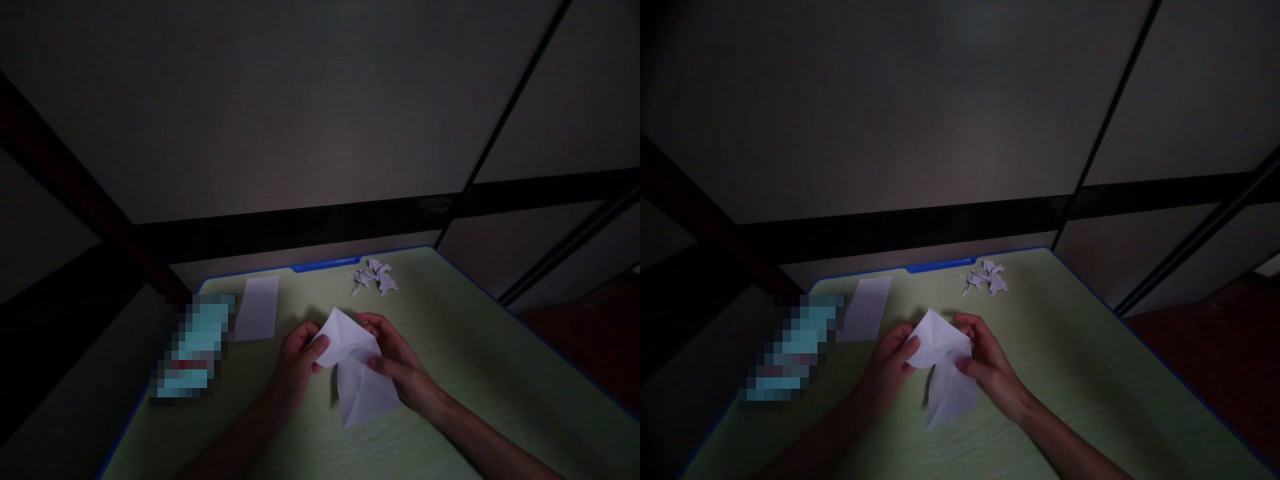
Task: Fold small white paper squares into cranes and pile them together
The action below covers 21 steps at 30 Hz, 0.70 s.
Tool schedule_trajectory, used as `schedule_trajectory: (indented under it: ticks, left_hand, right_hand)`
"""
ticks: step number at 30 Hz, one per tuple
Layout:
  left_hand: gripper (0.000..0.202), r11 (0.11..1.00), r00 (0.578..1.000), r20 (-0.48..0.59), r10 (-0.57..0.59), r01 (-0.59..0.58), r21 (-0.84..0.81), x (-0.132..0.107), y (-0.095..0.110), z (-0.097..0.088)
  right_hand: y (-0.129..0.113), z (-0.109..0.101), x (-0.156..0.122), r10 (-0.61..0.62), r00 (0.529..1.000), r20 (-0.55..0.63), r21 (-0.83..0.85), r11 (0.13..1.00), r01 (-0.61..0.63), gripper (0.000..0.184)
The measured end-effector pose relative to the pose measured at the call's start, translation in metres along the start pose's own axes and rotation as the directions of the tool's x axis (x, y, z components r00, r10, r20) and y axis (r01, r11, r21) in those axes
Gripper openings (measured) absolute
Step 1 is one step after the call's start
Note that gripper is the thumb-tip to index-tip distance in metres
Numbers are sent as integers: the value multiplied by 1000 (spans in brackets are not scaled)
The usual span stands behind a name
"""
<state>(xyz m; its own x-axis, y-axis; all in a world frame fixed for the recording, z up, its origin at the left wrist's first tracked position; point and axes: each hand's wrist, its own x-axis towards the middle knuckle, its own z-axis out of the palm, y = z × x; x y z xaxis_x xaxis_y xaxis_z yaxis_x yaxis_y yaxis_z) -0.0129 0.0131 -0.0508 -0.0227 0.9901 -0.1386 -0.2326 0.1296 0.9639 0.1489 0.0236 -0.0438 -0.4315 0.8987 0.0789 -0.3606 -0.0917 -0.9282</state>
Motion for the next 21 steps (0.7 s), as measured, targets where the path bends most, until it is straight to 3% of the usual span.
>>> schedule_trajectory:
  ticks: [3, 5, 7, 9, 12, 13, 17, 21]
  left_hand:
    - [28, 976, 972, 148, 182, -197, 95, -3, 6, 0]
    - [36, 940, 899, 360, 252, -316, 131, -5, 9, 1]
    - [45, 930, 861, 431, 271, -349, 113, -5, 8, 1]
    - [40, 942, 896, 362, 258, -317, 113, -4, 5, 3]
    - [17, 977, 967, 201, 156, -182, 116, -4, 2, 6]
    - [22, 985, 979, 164, 117, -136, 110, -4, 2, 8]
    - [41, 993, 998, 8, 60, -61, 104, -7, 7, 12]
    - [36, 991, 994, -76, 73, -64, 115, -8, 11, 14]
  right_hand:
    - [2, 0, 3, 13, 999, -50, 13, 1000, -12, 31]
    - [1, 0, 4, 7, 997, -73, 36, 999, -4, 28]
    - [-1, -1, 4, -9, 997, -81, 65, 998, 15, 27]
    - [-3, -2, 3, -32, 996, -77, 92, 995, 40, 25]
    - [-7, -2, 1, -30, 997, -66, 110, 993, 37, 23]
    - [-7, -1, 0, -19, 997, -72, 99, 995, 26, 23]
    - [-3, 2, 1, -4, 996, -93, -27, 1000, 2, 36]
    - [4, 4, 3, 43, 994, -103, -66, 997, -50, 39]
